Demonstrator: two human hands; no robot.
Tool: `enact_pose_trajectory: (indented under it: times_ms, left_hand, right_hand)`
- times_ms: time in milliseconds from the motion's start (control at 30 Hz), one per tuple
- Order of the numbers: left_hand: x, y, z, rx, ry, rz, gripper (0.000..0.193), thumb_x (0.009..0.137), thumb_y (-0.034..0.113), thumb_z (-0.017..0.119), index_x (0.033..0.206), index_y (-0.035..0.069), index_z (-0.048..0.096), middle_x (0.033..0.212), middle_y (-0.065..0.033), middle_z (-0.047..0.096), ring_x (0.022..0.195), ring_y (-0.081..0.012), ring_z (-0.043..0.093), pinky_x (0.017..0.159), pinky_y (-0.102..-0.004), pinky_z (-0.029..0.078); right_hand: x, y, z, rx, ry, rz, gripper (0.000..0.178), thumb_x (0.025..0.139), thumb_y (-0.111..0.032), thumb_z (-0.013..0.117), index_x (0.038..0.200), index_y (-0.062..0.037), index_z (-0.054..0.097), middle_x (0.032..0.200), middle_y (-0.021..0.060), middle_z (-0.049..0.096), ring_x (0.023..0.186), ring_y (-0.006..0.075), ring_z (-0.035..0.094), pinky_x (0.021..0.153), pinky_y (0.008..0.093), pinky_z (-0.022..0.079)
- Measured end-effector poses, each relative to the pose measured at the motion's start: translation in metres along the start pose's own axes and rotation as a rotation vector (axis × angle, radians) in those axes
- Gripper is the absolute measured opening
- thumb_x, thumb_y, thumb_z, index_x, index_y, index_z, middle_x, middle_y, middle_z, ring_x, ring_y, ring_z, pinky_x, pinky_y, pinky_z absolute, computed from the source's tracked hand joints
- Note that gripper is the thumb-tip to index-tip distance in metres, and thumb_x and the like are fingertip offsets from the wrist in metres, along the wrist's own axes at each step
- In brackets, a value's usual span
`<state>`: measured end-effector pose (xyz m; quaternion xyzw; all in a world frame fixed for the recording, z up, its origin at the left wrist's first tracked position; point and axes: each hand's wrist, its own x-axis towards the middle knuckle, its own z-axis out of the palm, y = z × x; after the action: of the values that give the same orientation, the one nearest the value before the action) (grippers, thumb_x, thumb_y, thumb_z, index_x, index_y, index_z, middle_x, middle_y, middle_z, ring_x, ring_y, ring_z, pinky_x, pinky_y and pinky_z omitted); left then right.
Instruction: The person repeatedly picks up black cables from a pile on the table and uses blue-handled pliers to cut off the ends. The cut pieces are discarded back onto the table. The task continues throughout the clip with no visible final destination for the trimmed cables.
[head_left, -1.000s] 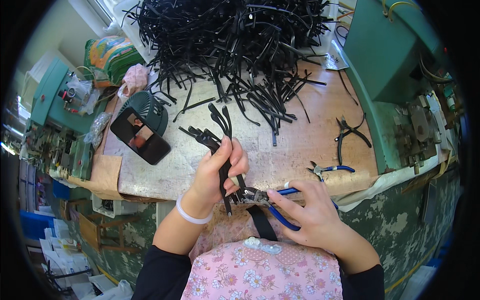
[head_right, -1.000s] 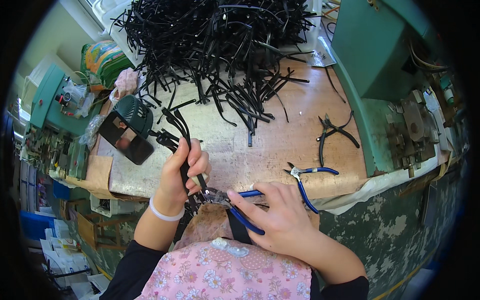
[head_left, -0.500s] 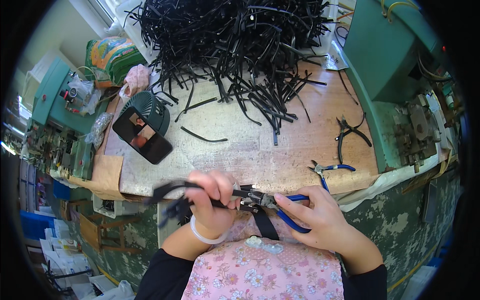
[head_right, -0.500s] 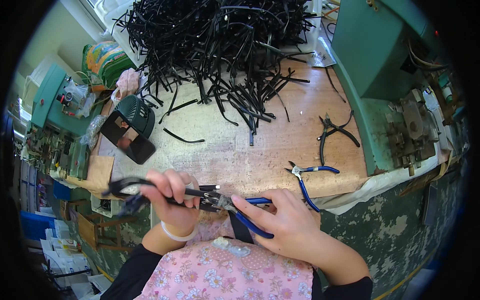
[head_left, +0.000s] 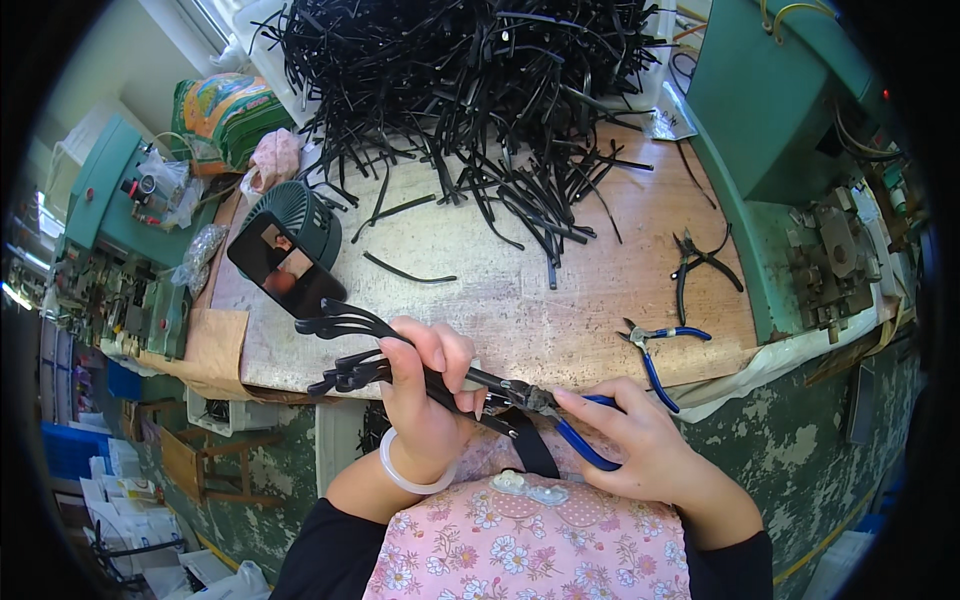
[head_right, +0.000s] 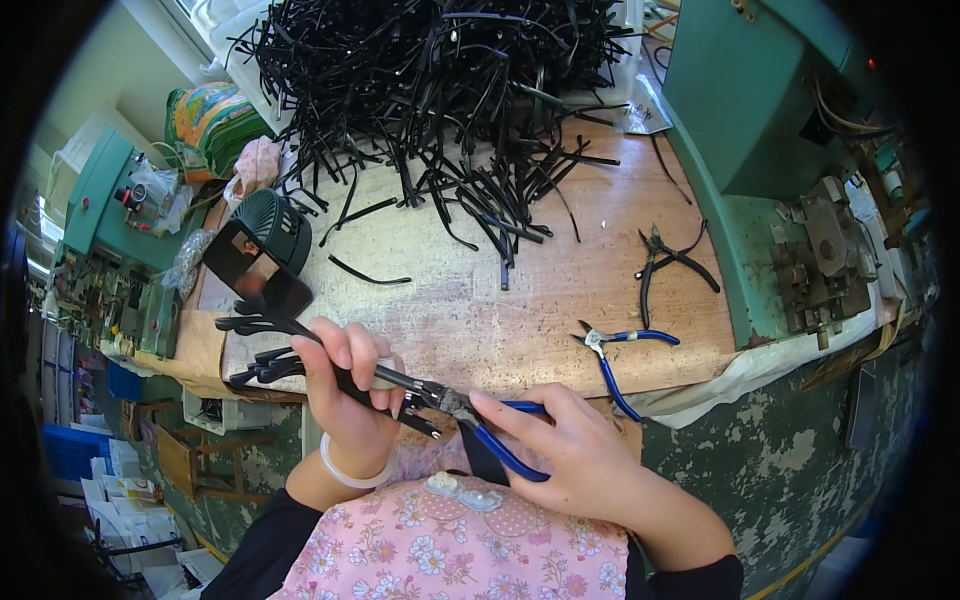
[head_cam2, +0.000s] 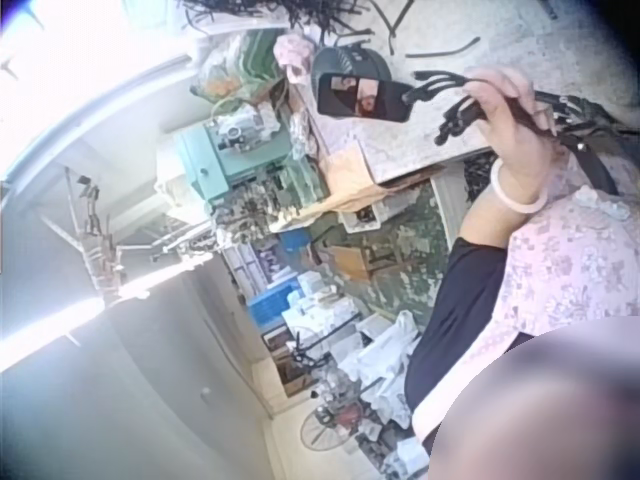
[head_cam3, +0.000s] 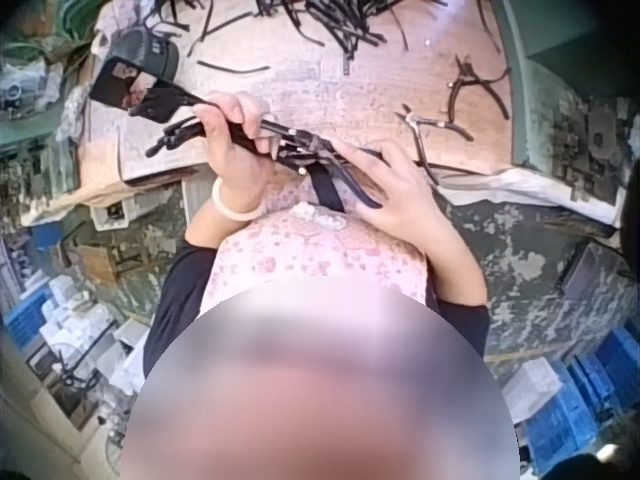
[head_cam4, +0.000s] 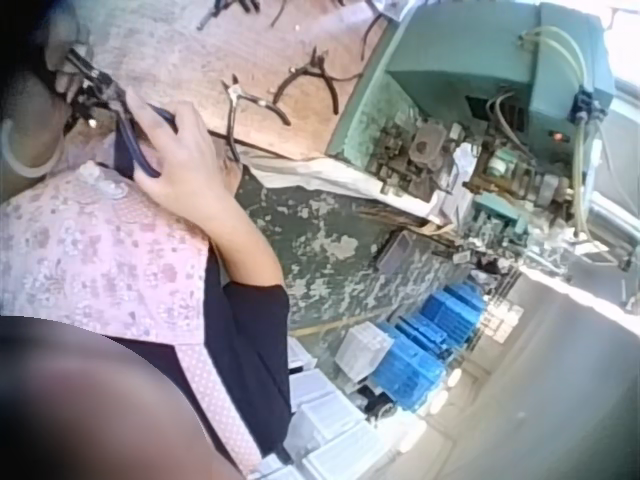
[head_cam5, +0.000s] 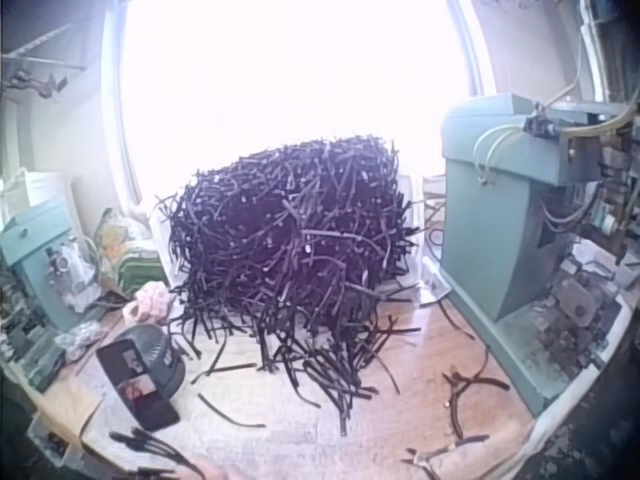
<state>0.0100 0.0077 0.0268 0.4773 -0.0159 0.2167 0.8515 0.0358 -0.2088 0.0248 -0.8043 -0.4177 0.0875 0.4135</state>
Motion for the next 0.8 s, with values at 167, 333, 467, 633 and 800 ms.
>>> enact_pose_trajectory:
  times_ms: [167,333,467,633,800]
  left_hand:
    - [0.003,-0.001,-0.002,0.021,-0.018,-0.007,0.042,0.102,0.05,0.032,0.083,0.013,0.04,0.067,-0.002,0.042,0.045,-0.009,0.036,0.041,-0.0229,0.039]
    - [0.024,0.002,-0.037,0.017,-0.041,0.016,0.04,0.102,0.047,0.037,0.085,0.011,0.04,0.109,-0.0119,0.055,0.072,-0.0175,0.057,0.067,-0.0369,0.052]
    - [0.057,0.021,-0.092,1.15,-0.09,-0.071,0.022,0.092,0.009,0.061,0.113,0.009,0.052,0.099,-0.0098,0.062,0.073,-0.0233,0.065,0.065,-0.0392,0.054]
    - [0.083,-0.016,-0.152,2.013,-0.341,0.26,0.041,0.073,0.0,0.063,0.113,0.009,0.057,0.105,-0.012,0.06,0.074,-0.033,0.066,0.065,-0.0405,0.054]
    - [0.071,-0.028,-0.095,1.42,-0.375,0.158,0.017,0.087,0.016,0.061,0.099,0.006,0.055,0.083,-0.0075,0.059,0.059,-0.0219,0.06,0.055,-0.0321,0.05]
  right_hand:
    - [0.002,-0.004,0.001,0.104,0.191,-0.073,0.072,0.07,-0.017,0.076,0.138,-0.0185,0.052,0.108,0.0169,0.051,0.089,0.0325,0.055,0.078,0.0382,0.048]
    - [0.008,0.011,0.018,-0.068,0.008,-0.017,0.069,0.072,-0.019,0.073,0.138,-0.0184,0.052,0.108,0.0164,0.05,0.095,0.0335,0.052,0.087,0.0408,0.044]
    - [0.007,0.011,0.014,-0.083,-0.018,0.003,0.068,0.071,-0.017,0.076,0.135,-0.0155,0.054,0.11,0.0154,0.053,0.098,0.0324,0.054,0.087,0.0403,0.045]
    - [0.006,0.009,0.016,-0.039,-0.071,-0.021,0.068,0.072,-0.017,0.071,0.138,-0.0176,0.052,0.108,0.0161,0.051,0.099,0.0338,0.052,0.089,0.041,0.044]
    - [0.002,0.014,0.018,-0.038,-0.039,-0.015,0.067,0.074,-0.019,0.072,0.138,-0.0173,0.052,0.109,0.0157,0.051,0.098,0.033,0.053,0.088,0.0407,0.045]
